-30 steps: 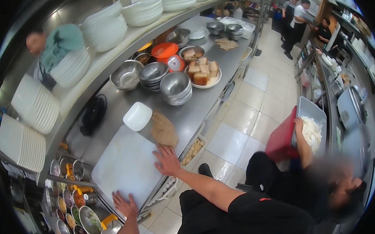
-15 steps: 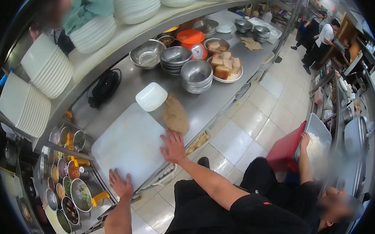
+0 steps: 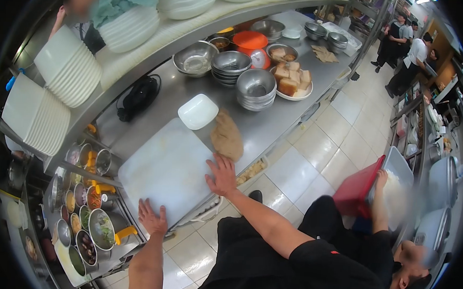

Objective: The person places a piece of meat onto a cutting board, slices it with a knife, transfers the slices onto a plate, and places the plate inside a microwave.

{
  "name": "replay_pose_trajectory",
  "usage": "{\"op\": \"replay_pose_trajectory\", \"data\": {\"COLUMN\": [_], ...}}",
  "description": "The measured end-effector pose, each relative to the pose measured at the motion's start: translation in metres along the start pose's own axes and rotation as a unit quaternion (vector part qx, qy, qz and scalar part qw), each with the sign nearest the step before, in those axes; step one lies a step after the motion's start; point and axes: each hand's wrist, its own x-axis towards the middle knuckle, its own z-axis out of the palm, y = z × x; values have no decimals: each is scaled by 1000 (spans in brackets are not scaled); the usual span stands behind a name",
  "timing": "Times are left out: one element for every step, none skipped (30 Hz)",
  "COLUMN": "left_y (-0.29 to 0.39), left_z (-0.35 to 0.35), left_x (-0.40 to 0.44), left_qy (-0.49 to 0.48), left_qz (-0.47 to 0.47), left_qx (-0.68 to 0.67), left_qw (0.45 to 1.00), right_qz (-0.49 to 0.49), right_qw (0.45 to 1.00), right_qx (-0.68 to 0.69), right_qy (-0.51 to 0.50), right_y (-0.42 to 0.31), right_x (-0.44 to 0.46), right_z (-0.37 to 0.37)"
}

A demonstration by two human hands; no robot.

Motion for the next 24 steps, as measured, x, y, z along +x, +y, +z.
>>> {"op": "replay_pose_trajectory", "data": {"left_y": [0,1,1,1,0,-1,-2,-3,-4,-4,-3,-2,-3,-3,-4,-5,-3,-1,1,2,3,4,5,5], "left_z": [0,0,0,1,2,3,4,5,6,5,4,3,5,6,7,6,4,3,2,0,-1,-3,-3,-4], "left_x": [0,0,0,0,0,0,1,1,-1,-1,-1,-1,0,0,0,-1,-1,0,0,0,-1,0,0,-1], "left_qy": [2,-2,-5,-2,-2,-1,2,5,8,10,5,1,4,6,7,9,4,-2,-1,-3,-4,-3,-5,-9], "left_qz": [-1,-3,-4,-6,-4,-3,-6,1,9,6,4,1,-2,0,1,-1,-4,-5,-3,-4,-7,-5,-7,-10], "left_qx": [0,1,3,3,1,-1,0,-7,-14,-13,-16,-20,-19,-17,-16,-16,-16,-16,-18,-18,-18,-20,-22,-25], "left_qw": [1000,1000,1000,1000,1000,1000,1000,1000,1000,1000,1000,1000,1000,1000,1000,1000,1000,1000,1000,1000,1000,1000,1000,1000], "right_qz": [-2,-4,-6,-12,-19,-23,-16,-8,-10,-4,3,0,1,1,-2,-6,-8,-9,-12,-14,-14,-9,-5,-7], "right_qw": [1000,1000,1000,1000,999,999,1000,1000,1000,1000,1000,1000,1000,1000,1000,1000,1000,1000,1000,1000,1000,1000,1000,1000], "right_qx": [-2,-4,-3,-6,-8,-6,-8,-10,-8,-12,-15,-12,-10,-8,-5,-4,-4,-6,-7,-8,-10,-5,0,-2], "right_qy": [1,2,3,14,25,25,12,-2,-4,-11,-17,-17,-15,-13,-13,-10,-6,-4,3,11,13,3,-7,-6], "right_y": [0,0,0,0,0,0,1,1,1,1,1,1,1,1,1,1,2,3,4,4,5,4,4,4], "right_x": [0,0,1,1,1,1,0,0,-1,-1,0,0,0,0,0,0,0,0,0,0,-1,-1,-1,-1], "right_z": [0,-1,-1,-1,0,0,1,0,0,1,1,1,0,0,0,0,0,1,2,2,2,2,1,1]}}
